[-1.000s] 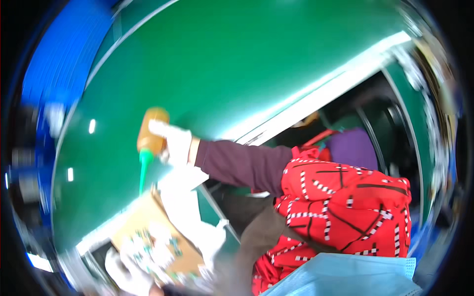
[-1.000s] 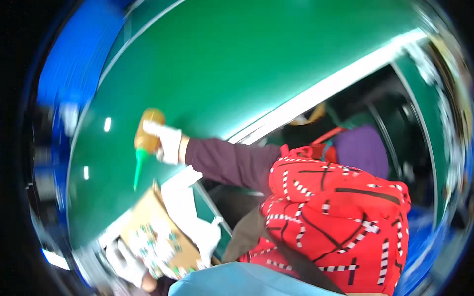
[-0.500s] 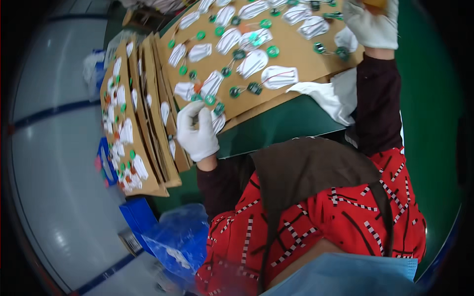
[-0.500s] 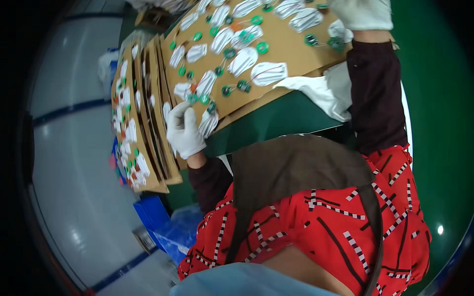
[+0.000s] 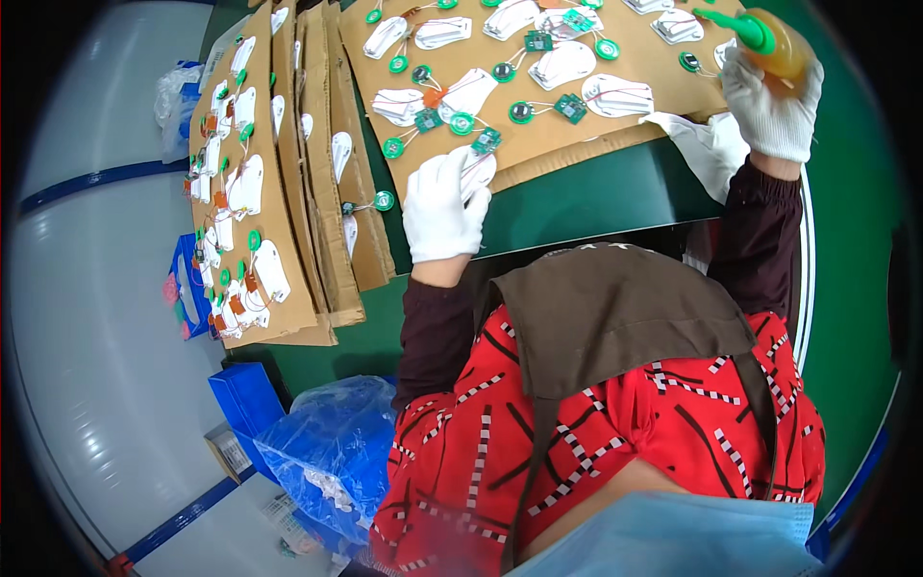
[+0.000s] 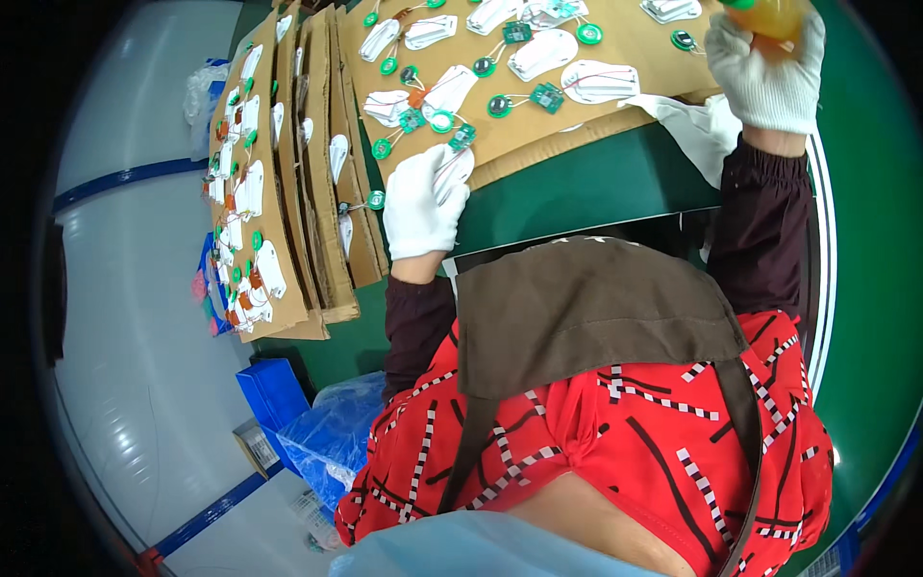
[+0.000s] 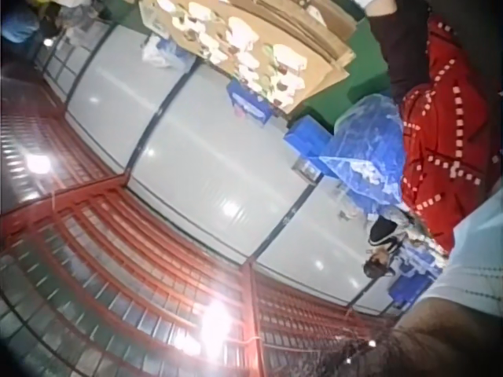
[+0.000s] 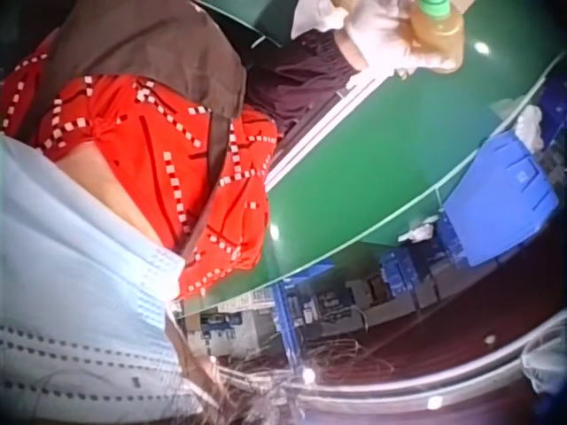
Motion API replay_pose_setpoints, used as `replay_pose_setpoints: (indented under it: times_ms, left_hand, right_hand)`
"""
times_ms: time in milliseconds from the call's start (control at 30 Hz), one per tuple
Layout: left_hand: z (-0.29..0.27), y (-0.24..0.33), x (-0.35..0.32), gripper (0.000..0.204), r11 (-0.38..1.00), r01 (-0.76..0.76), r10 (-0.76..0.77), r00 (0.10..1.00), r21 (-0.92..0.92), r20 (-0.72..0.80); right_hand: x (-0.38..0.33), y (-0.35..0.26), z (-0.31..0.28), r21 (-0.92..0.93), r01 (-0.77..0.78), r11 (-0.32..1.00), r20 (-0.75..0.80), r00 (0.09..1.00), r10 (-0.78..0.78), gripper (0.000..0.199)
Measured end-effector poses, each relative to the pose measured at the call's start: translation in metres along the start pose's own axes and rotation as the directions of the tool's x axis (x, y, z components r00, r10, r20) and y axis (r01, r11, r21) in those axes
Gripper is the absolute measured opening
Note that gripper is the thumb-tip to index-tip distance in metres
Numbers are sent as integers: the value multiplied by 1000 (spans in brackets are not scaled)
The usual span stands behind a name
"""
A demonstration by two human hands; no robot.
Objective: The person applies glue from a squeeze bottle onto plastic parts and adheres them to cardboard sheets.
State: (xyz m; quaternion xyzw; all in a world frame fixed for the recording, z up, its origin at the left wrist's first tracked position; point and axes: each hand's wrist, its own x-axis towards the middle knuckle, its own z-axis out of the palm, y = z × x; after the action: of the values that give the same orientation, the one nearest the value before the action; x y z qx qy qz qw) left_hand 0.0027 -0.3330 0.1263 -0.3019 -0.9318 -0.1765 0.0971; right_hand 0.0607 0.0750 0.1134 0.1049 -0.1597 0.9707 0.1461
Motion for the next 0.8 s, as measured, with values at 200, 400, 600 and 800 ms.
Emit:
replay_pose_setpoints:
  times_ms: [200,400,600,800]
  left_hand:
    - [10,-6,26,25,965,6,-8,1000,-261,-7]
    - [26,-9,48,16,960,-209,162,958,-189,-235]
    - [32,-17,57,18,990,-47,23,983,-130,-181]
    - [33,-39,63,17,945,78,-138,976,-319,-171]
  right_hand:
    - [-10,39,25,29,18,999,-3,1000,-18,57]
    - [-5,89,53,-5,-32,999,-163,986,30,52]
    - [-2,130,52,-91,1,996,-229,973,-22,46]
    - [-8,153,43,-45,-100,994,-62,993,97,51]
